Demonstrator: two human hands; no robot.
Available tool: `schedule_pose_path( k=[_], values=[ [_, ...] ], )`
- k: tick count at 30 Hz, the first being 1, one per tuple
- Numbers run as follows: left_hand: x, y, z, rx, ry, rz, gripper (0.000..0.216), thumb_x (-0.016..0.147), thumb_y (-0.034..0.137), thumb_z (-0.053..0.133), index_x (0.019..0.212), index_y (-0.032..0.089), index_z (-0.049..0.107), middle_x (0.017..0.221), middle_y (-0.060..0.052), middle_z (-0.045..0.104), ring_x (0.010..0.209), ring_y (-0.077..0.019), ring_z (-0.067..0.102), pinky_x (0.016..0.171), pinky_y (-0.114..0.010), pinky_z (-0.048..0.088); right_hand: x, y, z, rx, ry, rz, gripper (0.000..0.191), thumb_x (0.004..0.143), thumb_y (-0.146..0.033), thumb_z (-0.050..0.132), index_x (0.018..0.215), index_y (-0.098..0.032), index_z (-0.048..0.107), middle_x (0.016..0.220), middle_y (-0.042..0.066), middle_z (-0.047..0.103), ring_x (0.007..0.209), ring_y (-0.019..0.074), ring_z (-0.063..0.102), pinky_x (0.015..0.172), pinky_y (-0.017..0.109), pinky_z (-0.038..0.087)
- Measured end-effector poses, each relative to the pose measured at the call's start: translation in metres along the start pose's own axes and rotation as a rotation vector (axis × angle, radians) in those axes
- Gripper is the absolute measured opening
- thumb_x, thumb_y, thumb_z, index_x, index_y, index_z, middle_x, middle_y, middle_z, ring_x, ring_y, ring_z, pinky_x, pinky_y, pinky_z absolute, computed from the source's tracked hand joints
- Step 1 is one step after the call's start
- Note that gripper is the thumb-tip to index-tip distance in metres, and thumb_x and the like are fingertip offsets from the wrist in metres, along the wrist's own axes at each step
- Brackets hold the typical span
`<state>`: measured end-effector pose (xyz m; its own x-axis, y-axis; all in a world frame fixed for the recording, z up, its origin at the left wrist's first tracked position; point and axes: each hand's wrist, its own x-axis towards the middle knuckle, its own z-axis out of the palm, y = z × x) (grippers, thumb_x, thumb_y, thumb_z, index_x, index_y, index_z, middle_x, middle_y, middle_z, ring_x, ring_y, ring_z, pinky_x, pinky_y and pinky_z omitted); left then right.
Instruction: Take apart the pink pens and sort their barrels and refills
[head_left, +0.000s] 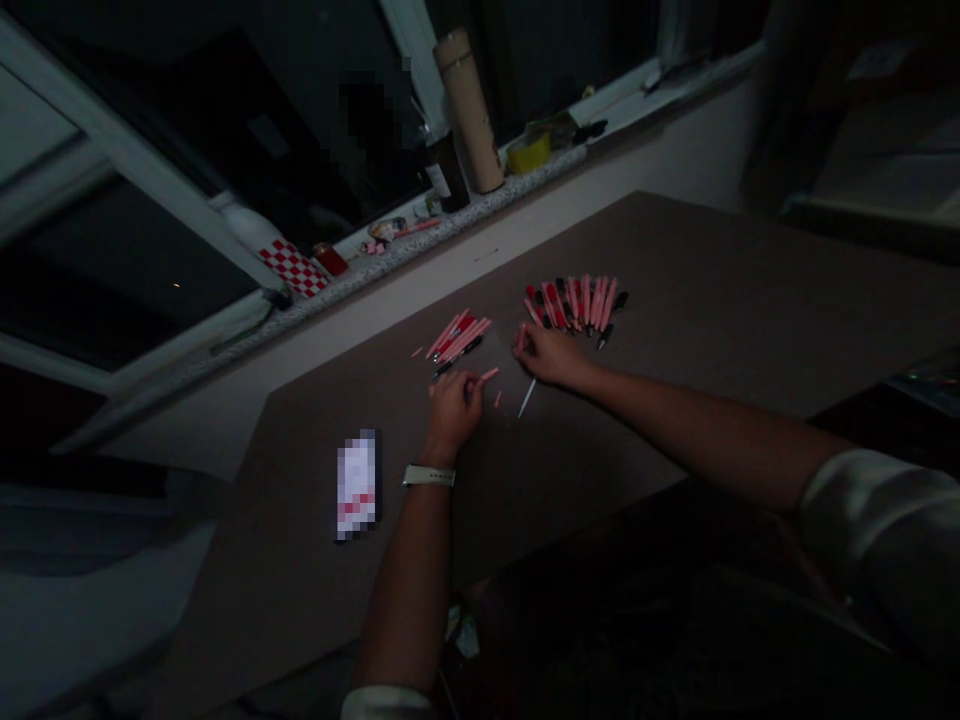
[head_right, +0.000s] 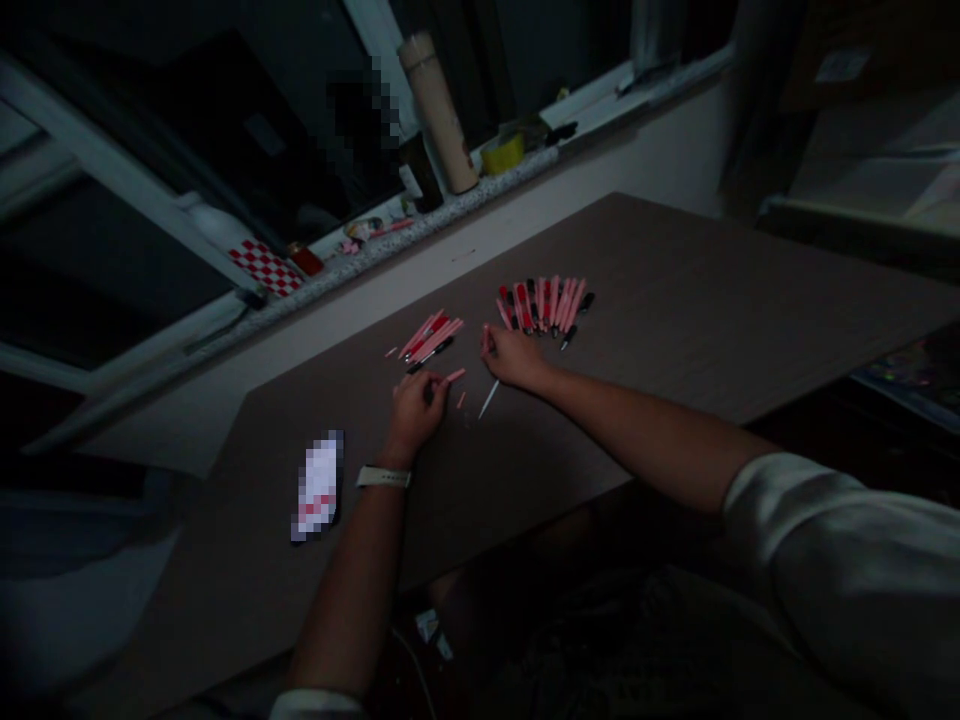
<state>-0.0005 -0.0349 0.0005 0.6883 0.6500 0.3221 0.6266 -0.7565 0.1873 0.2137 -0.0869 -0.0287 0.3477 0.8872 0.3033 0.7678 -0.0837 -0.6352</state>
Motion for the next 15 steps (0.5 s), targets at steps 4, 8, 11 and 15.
schedule_pose_path(
  k=[4,8,11,15],
  values=[
    [-0.0001,0.0009,-0.0009,0.004,0.007,-0.001,0.018,0.097,0.031,0.048,0.093,0.020,0.060,0.093,-0.006,0.065,0.096,-0.0242,0.057,0.083,-0.037,0.036,0.0016,0.0025,0.0024,0.018,-0.014,-0.014,0.015,0.087,-0.028,0.063,0.098,-0.019,0.067,0.093,0.008,0.072,0.081,0.0212,0.065,0.071,0.029,0.043],
    [-0.0011,0.0012,-0.0015,0.011,0.009,0.003,0.018,0.098,0.030,0.047,0.095,0.020,0.061,0.094,-0.006,0.066,0.095,-0.0234,0.058,0.082,-0.036,0.037,0.0014,0.0061,0.0051,0.032,-0.011,-0.044,0.014,0.084,-0.030,0.069,0.092,-0.019,0.070,0.089,0.008,0.072,0.081,0.0215,0.064,0.071,0.029,0.041],
    [-0.0010,0.0005,-0.0003,-0.002,0.023,0.011,0.016,0.097,0.030,0.050,0.094,0.020,0.061,0.092,-0.006,0.066,0.093,-0.0233,0.058,0.080,-0.035,0.037,0.0003,0.0050,0.0028,0.021,-0.016,-0.059,0.015,0.085,-0.031,0.068,0.092,-0.019,0.070,0.089,0.007,0.072,0.079,0.0206,0.064,0.068,0.028,0.041],
    [-0.0009,0.0001,0.0012,-0.019,0.048,-0.012,0.014,0.095,0.029,0.053,0.092,0.020,0.063,0.090,-0.005,0.067,0.094,-0.0235,0.059,0.080,-0.035,0.037,-0.0006,0.0013,-0.0017,-0.020,-0.043,-0.053,0.019,0.086,-0.033,0.066,0.099,-0.019,0.068,0.094,0.008,0.072,0.082,0.0215,0.064,0.068,0.028,0.042]
  ],
)
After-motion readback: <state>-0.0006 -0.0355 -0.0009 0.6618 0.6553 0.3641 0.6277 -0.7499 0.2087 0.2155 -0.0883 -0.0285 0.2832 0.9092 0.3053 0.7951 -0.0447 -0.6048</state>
